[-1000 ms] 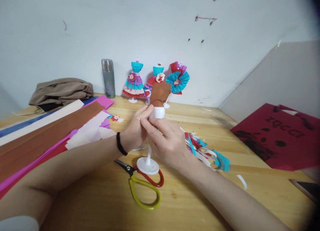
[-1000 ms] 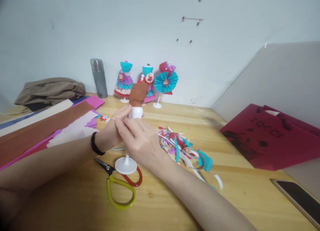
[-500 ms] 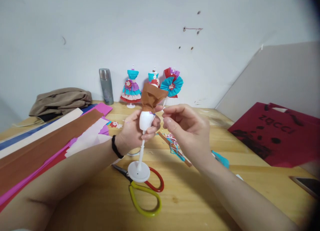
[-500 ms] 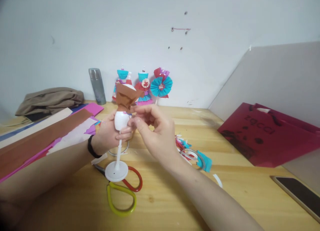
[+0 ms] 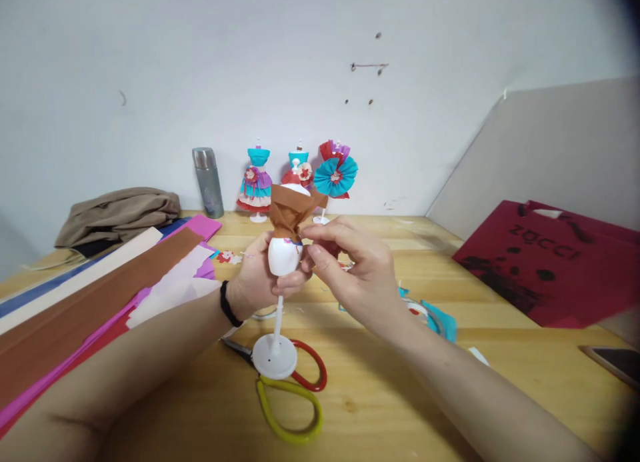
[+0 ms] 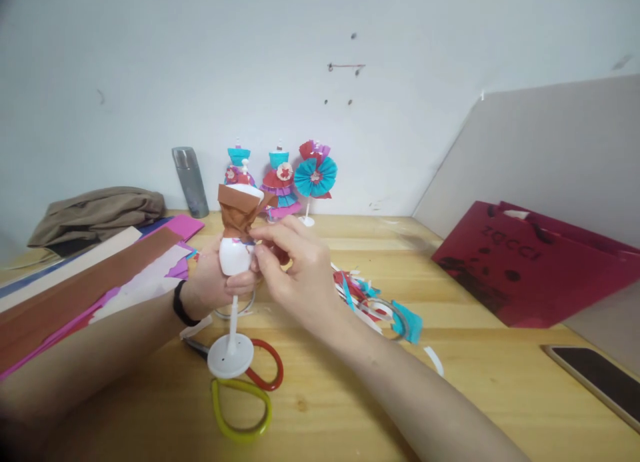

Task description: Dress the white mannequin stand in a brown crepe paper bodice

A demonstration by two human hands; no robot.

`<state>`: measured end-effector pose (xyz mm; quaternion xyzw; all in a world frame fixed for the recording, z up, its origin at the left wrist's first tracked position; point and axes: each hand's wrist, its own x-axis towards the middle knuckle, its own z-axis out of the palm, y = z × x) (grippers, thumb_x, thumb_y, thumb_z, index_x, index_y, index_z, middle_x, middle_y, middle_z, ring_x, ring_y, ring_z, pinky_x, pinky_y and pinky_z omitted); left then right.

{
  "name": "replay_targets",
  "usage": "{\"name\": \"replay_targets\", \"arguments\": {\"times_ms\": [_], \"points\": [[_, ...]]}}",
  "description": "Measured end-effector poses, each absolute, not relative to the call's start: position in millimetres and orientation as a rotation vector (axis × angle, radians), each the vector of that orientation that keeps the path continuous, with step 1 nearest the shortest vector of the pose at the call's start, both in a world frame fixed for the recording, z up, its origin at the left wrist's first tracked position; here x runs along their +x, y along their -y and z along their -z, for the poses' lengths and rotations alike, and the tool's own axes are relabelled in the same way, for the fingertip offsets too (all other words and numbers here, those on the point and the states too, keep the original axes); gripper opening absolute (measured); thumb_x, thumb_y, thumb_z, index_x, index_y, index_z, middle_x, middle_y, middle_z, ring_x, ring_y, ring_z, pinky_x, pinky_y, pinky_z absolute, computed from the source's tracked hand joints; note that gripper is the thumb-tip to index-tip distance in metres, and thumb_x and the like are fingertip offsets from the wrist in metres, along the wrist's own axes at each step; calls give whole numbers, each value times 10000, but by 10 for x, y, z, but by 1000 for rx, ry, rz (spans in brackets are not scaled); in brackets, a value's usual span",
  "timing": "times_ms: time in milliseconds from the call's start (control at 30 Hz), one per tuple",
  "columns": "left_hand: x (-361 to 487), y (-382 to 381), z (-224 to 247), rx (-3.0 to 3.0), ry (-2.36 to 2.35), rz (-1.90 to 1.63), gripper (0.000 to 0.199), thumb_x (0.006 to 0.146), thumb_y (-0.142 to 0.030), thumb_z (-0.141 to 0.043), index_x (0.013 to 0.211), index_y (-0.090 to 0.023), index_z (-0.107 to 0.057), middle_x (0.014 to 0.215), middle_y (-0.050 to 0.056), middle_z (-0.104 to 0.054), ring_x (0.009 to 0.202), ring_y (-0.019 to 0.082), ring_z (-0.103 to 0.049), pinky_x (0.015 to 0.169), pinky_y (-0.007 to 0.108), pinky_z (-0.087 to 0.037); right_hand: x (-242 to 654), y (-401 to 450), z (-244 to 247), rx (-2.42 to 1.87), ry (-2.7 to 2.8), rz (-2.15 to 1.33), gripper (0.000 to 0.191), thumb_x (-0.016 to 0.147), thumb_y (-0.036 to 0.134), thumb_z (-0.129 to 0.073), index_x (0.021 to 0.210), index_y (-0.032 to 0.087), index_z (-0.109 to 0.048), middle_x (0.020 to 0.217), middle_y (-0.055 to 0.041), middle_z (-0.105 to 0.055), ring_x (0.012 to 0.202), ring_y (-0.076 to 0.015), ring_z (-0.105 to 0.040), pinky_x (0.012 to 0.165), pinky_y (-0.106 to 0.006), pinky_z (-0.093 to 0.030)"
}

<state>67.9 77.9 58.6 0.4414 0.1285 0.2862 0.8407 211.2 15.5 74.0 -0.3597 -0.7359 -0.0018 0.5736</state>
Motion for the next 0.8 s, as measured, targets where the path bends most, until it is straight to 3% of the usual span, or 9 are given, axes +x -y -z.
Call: {"name": "replay_targets", "arguments": {"times_ms": [200, 333, 500, 567, 633, 800], "points": [[673, -851, -523, 1049, -137, -616, 609, 875, -613, -336, 610, -143, -618, 443, -1, -344, 319, 64, -225, 308, 224, -109, 2120, -171, -731, -869, 1702, -46, 130, 879, 135, -578, 903, 166, -702, 835, -51, -680, 698, -145, -626, 606, -290, -495], [659, -865, -538, 1062, -145, -654, 588, 840, -660, -405, 650, -139, -601, 487, 3, -394, 335, 63, -263, 318, 216, -126, 2145, -178, -760, -846, 1693, -67, 169, 894, 168, -565, 755, 178, -661, 733, -19, -668, 700, -143, -612, 626, -281, -474], [612, -851, -738, 1014, -232, -894, 440, 913, -429, -305, 793, -146, -620, 619, 55, -520, 390, 85, -314, 340, 220, -115, 2295, -363, -702, -1076, 1901, -273, 218, 848, 172, -573, 633, 171, -610, 547, 31, -565, 514, -100, -477, 507, -248, -355], [581, -864, -840, 1004, -232, -968, 468, 936, -363, -229, 883, -139, -636, 609, 56, -515, 412, 98, -320, 356, 225, -103, 2363, -458, -599, -1193, 2147, -458, 120, 799, 132, -613, 692, 164, -655, 588, 31, -614, 537, -102, -515, 528, -244, -374], [547, -880, -923, 1013, -253, -1028, 506, 949, -344, -186, 926, -136, -646, 623, 65, -533, 436, 105, -322, 372, 232, -113, 2403, -516, -471, -1234, 2451, -456, 149, 742, 58, -626, 654, 174, -657, 589, 39, -627, 519, -87, -499, 508, -235, -336], [508, -908, -981, 956, -470, -1104, 539, 999, -378, -185, 1176, -101, -613, 689, 51, -576, 575, 87, -446, 548, 192, -317, 2411, -540, -220, -1300, 2689, -335, 207, 665, 1, -664, 596, 189, -610, 572, 49, -591, 516, -82, -456, 491, -245, -265]]}}
